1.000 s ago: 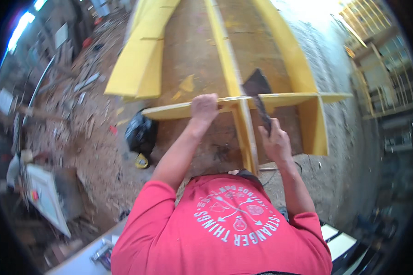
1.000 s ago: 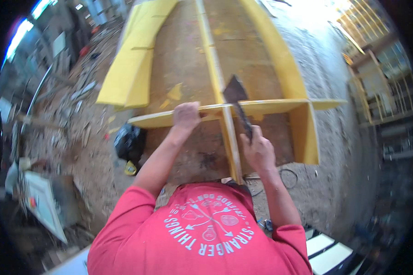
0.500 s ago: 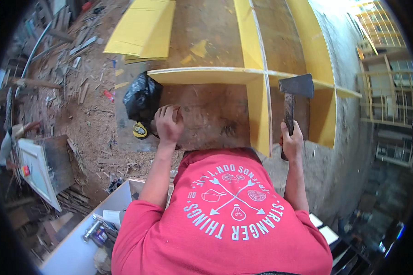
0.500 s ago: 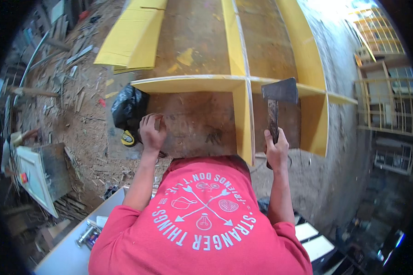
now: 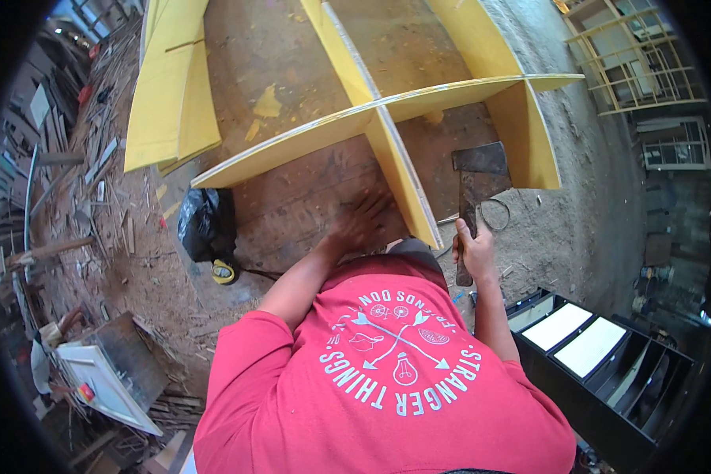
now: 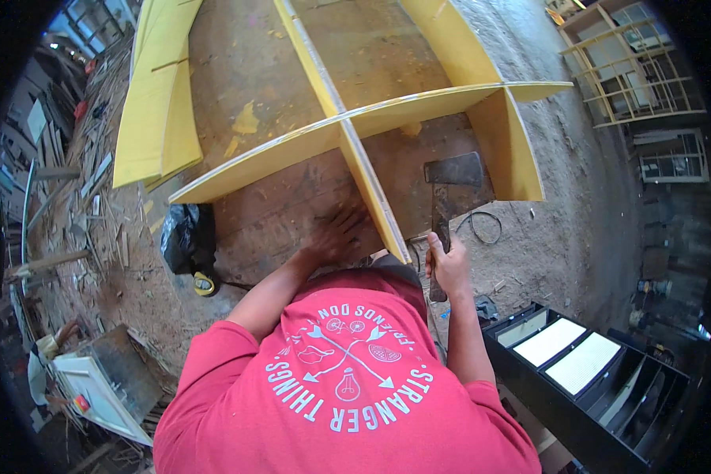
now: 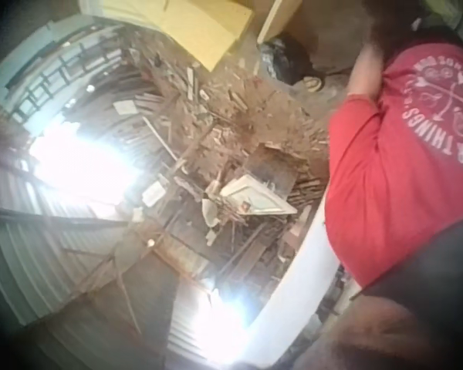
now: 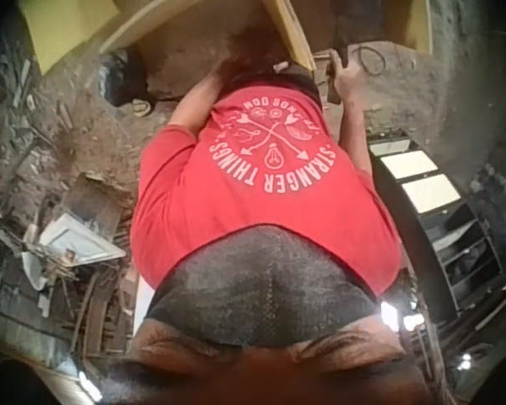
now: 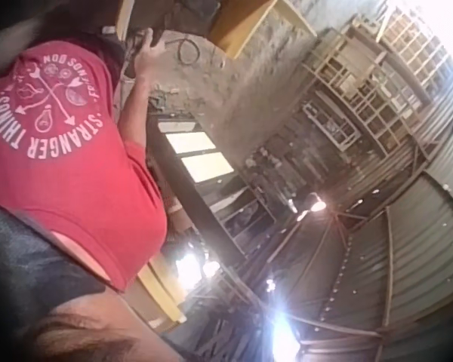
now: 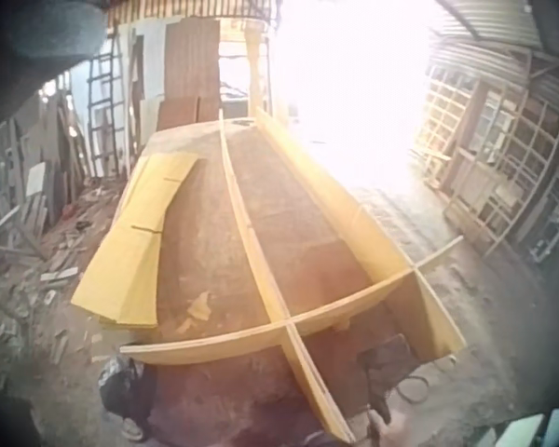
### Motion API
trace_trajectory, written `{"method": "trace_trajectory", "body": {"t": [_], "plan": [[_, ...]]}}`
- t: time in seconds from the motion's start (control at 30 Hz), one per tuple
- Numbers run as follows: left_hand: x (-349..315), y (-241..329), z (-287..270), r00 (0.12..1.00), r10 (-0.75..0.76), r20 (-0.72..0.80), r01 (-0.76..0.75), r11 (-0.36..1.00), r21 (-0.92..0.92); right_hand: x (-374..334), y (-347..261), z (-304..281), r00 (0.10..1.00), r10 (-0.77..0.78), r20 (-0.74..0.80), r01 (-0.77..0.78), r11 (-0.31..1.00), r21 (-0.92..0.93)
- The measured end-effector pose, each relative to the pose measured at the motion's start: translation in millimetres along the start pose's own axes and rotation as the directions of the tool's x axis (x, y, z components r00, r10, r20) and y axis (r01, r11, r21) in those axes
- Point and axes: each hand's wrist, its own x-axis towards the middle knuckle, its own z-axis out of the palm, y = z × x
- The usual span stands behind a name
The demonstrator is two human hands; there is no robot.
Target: The person slots painted yellow wooden boards together on a workbench, uses a hand axe to tap the interlocking joints, and continues adding boards to form a grid-like shelf structure.
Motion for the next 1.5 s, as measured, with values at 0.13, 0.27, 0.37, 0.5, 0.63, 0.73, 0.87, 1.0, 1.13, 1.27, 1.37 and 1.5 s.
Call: {"method": "trace_trajectory", "body": {"t": [0.13, 0.27, 0.37, 0.5, 0.63, 0.73, 0.87, 1.0, 1.13, 1.27, 1.37, 1.5], "plan": [[-25.9, -26.0, -30.6, 0.982, -0.118, 0.145, 0.097, 0.984, 0.149, 5.1, 3.9, -20.3, 0.999, 0.043, 0.016, -0.043, 0.999, 0.011], [-50.5, -23.6, -66.8, 0.906, -0.408, -0.114, 0.422, 0.849, 0.318, 36.6, 9.1, -38.4, 0.993, 0.074, 0.088, -0.072, 0.997, -0.018], [-23.0, -4.0, -71.9, 0.862, -0.470, -0.191, 0.502, 0.844, 0.187, 65.4, 8.2, -45.8, 0.982, 0.109, 0.156, -0.107, 0.994, -0.018], [29.0, 37.4, -47.9, 0.909, -0.408, -0.085, 0.416, 0.900, 0.133, 111.3, 11.2, -60.5, 0.944, 0.131, 0.302, -0.113, 0.991, -0.077], [51.4, 62.5, -35.1, 0.743, -0.652, -0.152, 0.669, 0.711, 0.215, 143.4, 5.6, -72.8, 0.840, 0.223, 0.494, -0.168, 0.974, -0.155], [47.0, 73.4, -49.6, 0.590, -0.765, -0.257, 0.767, 0.631, -0.117, 155.5, 15.4, -70.7, 0.726, 0.270, 0.632, -0.224, 0.962, -0.154], [97.9, 121.1, -100.8, 0.442, -0.849, -0.288, 0.487, 0.497, -0.718, 163.6, 43.3, -56.4, 0.742, 0.216, 0.635, -0.132, 0.975, -0.177], [163.6, 161.1, -123.4, 0.430, -0.886, -0.172, 0.531, 0.403, -0.746, 167.1, 35.3, -45.9, 0.822, 0.054, 0.567, 0.285, 0.823, -0.491], [160.2, 141.2, -81.0, 0.323, -0.844, -0.429, 0.679, 0.522, -0.516, 164.5, 7.0, -56.8, 0.867, -0.162, 0.471, 0.455, 0.641, -0.618], [166.8, 147.2, -84.3, 0.326, -0.843, -0.429, 0.624, 0.532, -0.572, 142.8, -75.8, -117.4, 0.850, -0.502, 0.163, 0.523, 0.763, -0.380], [166.9, 138.1, -70.0, 0.338, -0.797, -0.501, 0.583, 0.595, -0.553, 171.1, -81.9, -177.2, 0.537, -0.840, -0.076, 0.588, 0.438, -0.680], [168.5, 141.9, -75.8, 0.328, -0.799, -0.504, 0.557, 0.594, -0.580, 196.3, -85.2, -213.5, 0.457, -0.879, -0.139, 0.380, 0.334, -0.863]]}}
